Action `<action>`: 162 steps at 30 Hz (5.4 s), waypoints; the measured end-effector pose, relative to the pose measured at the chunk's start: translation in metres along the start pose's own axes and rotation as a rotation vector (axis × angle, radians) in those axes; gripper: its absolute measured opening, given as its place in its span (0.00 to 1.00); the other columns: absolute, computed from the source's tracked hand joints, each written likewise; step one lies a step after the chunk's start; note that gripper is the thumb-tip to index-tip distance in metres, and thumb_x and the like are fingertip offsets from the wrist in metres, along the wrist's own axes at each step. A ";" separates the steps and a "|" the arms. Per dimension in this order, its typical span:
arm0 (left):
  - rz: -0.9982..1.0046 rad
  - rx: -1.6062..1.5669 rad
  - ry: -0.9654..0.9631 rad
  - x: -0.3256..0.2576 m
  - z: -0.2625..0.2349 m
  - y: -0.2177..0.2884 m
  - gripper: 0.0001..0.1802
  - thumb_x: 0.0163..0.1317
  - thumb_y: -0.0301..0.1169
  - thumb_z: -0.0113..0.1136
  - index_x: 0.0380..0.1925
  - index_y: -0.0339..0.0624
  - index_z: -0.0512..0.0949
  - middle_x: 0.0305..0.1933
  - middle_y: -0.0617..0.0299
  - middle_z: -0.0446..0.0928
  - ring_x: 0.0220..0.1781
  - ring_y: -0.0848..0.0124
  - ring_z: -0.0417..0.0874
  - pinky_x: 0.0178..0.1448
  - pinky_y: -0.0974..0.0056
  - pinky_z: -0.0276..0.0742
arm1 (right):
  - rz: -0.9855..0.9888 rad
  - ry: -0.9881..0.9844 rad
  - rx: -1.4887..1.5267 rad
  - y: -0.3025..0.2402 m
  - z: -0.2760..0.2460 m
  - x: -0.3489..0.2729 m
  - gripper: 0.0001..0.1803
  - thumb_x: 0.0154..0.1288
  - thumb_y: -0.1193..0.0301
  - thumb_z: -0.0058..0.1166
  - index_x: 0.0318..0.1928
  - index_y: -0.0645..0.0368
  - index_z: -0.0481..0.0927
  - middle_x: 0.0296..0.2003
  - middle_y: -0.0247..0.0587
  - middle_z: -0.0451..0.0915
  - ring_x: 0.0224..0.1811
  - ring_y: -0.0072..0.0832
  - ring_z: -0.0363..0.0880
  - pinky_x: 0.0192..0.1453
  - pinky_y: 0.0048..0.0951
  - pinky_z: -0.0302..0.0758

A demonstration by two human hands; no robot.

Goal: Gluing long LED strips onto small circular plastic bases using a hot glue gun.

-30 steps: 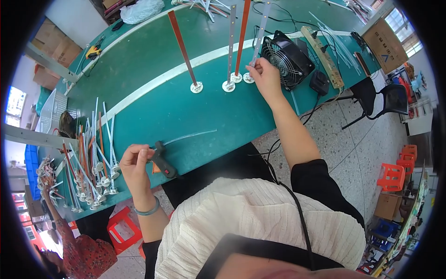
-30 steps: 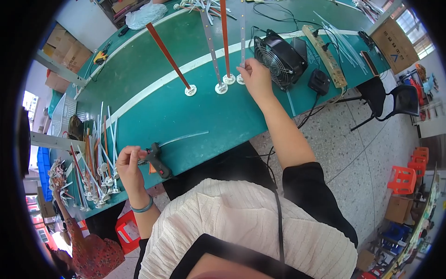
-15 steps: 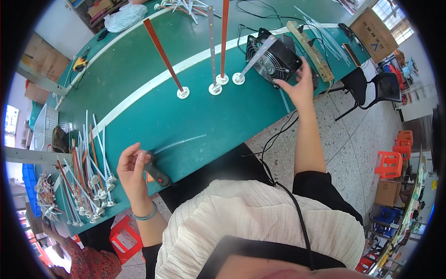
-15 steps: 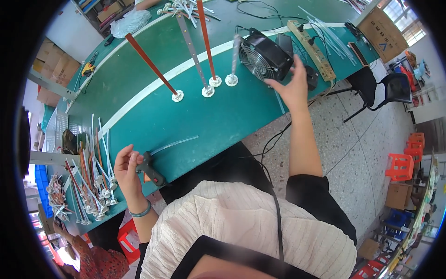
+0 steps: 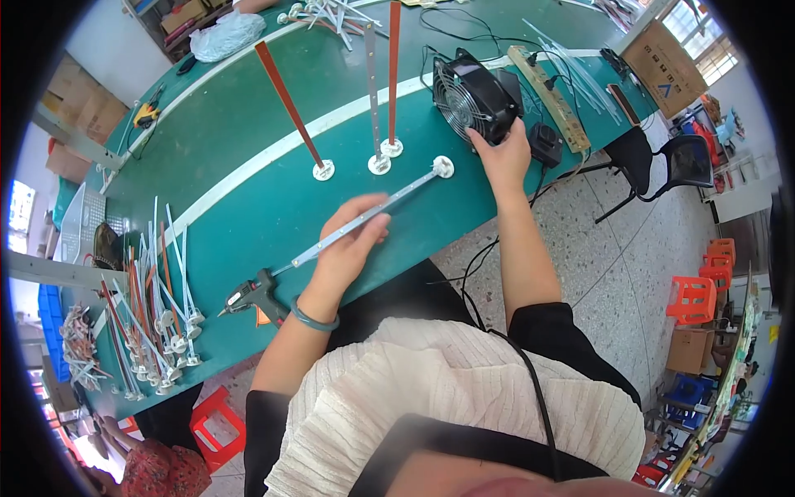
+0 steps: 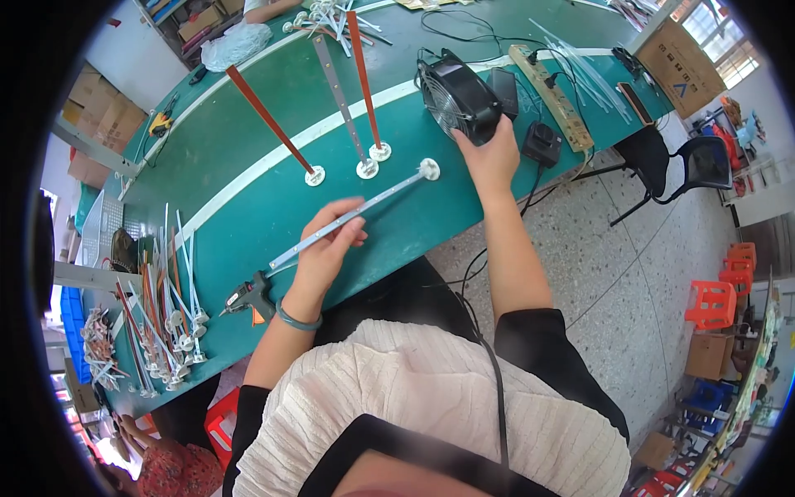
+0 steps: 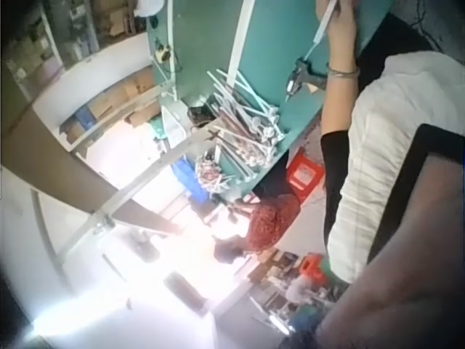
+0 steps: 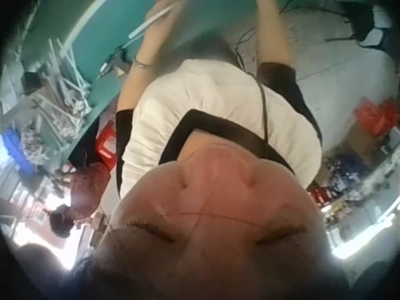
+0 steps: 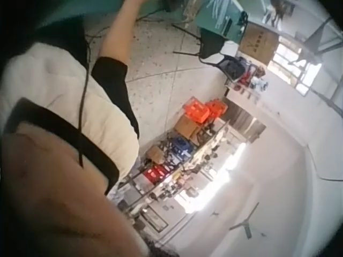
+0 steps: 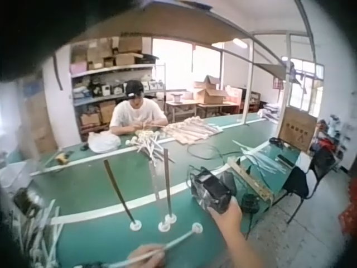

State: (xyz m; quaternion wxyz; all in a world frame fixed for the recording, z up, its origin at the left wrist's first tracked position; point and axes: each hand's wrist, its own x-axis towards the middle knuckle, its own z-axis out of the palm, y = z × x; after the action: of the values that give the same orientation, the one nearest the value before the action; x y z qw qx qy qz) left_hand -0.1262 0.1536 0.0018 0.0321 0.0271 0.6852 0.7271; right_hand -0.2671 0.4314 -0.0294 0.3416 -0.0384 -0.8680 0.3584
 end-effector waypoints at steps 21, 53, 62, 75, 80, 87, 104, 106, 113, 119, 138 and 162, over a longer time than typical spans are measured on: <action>0.352 0.566 0.231 0.052 -0.037 0.089 0.08 0.68 0.29 0.64 0.36 0.33 0.82 0.23 0.62 0.76 0.24 0.77 0.73 0.29 0.69 0.69 | 0.019 -0.292 0.139 0.013 0.004 0.042 0.35 0.51 0.65 0.78 0.54 0.67 0.73 0.44 0.46 0.86 0.45 0.31 0.86 0.48 0.30 0.81; 0.394 0.724 0.313 0.101 -0.030 0.085 0.12 0.64 0.35 0.67 0.38 0.36 0.82 0.23 0.58 0.78 0.24 0.67 0.78 0.33 0.63 0.75 | 0.022 -0.226 0.050 -0.007 0.001 0.016 0.44 0.46 0.53 0.79 0.53 0.72 0.72 0.42 0.54 0.85 0.45 0.40 0.87 0.48 0.35 0.81; 0.402 0.793 0.373 0.092 -0.027 0.085 0.25 0.64 0.34 0.67 0.56 0.29 0.73 0.22 0.57 0.79 0.25 0.65 0.83 0.32 0.62 0.78 | 0.022 -0.328 0.232 0.006 0.001 0.023 0.44 0.46 0.60 0.81 0.56 0.73 0.69 0.49 0.52 0.83 0.50 0.38 0.85 0.52 0.35 0.81; 0.622 0.701 0.482 0.025 -0.019 0.076 0.28 0.63 0.21 0.64 0.64 0.37 0.69 0.28 0.61 0.79 0.26 0.73 0.80 0.34 0.70 0.77 | 0.029 -0.620 0.730 -0.048 0.060 -0.021 0.19 0.75 0.68 0.56 0.61 0.64 0.75 0.54 0.43 0.81 0.57 0.27 0.80 0.64 0.28 0.73; 0.530 0.693 0.509 -0.012 -0.048 0.058 0.24 0.63 0.20 0.64 0.60 0.37 0.73 0.29 0.63 0.77 0.27 0.78 0.77 0.35 0.73 0.76 | 0.175 -0.645 0.755 -0.035 0.079 -0.013 0.20 0.76 0.68 0.54 0.62 0.65 0.74 0.56 0.46 0.80 0.60 0.28 0.79 0.66 0.27 0.72; 0.236 0.505 0.526 -0.037 -0.076 0.016 0.21 0.64 0.20 0.63 0.58 0.36 0.75 0.30 0.67 0.77 0.28 0.82 0.75 0.34 0.75 0.74 | 0.136 -0.576 0.717 -0.038 0.071 -0.035 0.20 0.72 0.69 0.59 0.60 0.64 0.75 0.56 0.47 0.80 0.59 0.31 0.80 0.63 0.29 0.75; 0.146 0.510 0.321 -0.057 -0.056 -0.014 0.14 0.64 0.21 0.64 0.50 0.37 0.79 0.31 0.66 0.78 0.31 0.81 0.77 0.34 0.74 0.73 | 0.036 0.029 0.545 -0.028 -0.007 -0.042 0.20 0.67 0.73 0.66 0.55 0.63 0.74 0.47 0.40 0.81 0.48 0.22 0.81 0.51 0.21 0.78; 0.149 0.519 0.318 -0.062 -0.059 -0.014 0.14 0.63 0.21 0.64 0.50 0.38 0.80 0.32 0.65 0.79 0.32 0.79 0.78 0.35 0.73 0.74 | 0.056 0.142 0.388 -0.021 -0.015 -0.027 0.33 0.63 0.69 0.70 0.63 0.64 0.67 0.55 0.47 0.77 0.55 0.31 0.79 0.54 0.27 0.78; 0.110 0.508 0.313 -0.070 -0.061 -0.021 0.14 0.63 0.21 0.64 0.49 0.37 0.80 0.31 0.64 0.79 0.32 0.78 0.78 0.35 0.72 0.75 | 0.143 -0.193 0.277 -0.001 -0.006 -0.004 0.43 0.58 0.66 0.74 0.68 0.67 0.64 0.61 0.55 0.75 0.62 0.40 0.78 0.61 0.35 0.79; 0.110 0.507 0.275 -0.069 -0.060 -0.019 0.14 0.63 0.21 0.64 0.49 0.37 0.80 0.32 0.63 0.79 0.32 0.77 0.79 0.36 0.72 0.75 | 0.111 -0.127 0.215 -0.011 -0.006 -0.014 0.39 0.57 0.65 0.75 0.63 0.67 0.68 0.57 0.53 0.78 0.57 0.39 0.80 0.58 0.36 0.81; 0.101 0.588 0.602 -0.143 -0.106 0.001 0.02 0.63 0.22 0.66 0.35 0.35 0.83 0.28 0.66 0.80 0.29 0.80 0.77 0.35 0.73 0.72 | 0.031 -0.507 0.587 -0.048 -0.018 -0.129 0.13 0.66 0.76 0.64 0.49 0.64 0.77 0.39 0.39 0.80 0.37 0.22 0.78 0.43 0.22 0.75; 0.104 1.021 0.596 -0.168 -0.083 -0.035 0.29 0.55 0.29 0.73 0.58 0.41 0.75 0.40 0.59 0.76 0.36 0.64 0.76 0.38 0.62 0.75 | -0.497 -1.141 0.367 -0.194 0.043 -0.212 0.20 0.65 0.56 0.63 0.48 0.58 0.81 0.37 0.43 0.82 0.36 0.43 0.83 0.38 0.42 0.78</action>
State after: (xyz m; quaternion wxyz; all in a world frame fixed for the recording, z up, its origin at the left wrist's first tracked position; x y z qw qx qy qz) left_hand 0.0348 0.0592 -0.0374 -0.2143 -0.1328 0.9256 0.2824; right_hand -0.0968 0.1959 -0.0453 -0.0993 0.4191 -0.8208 0.3752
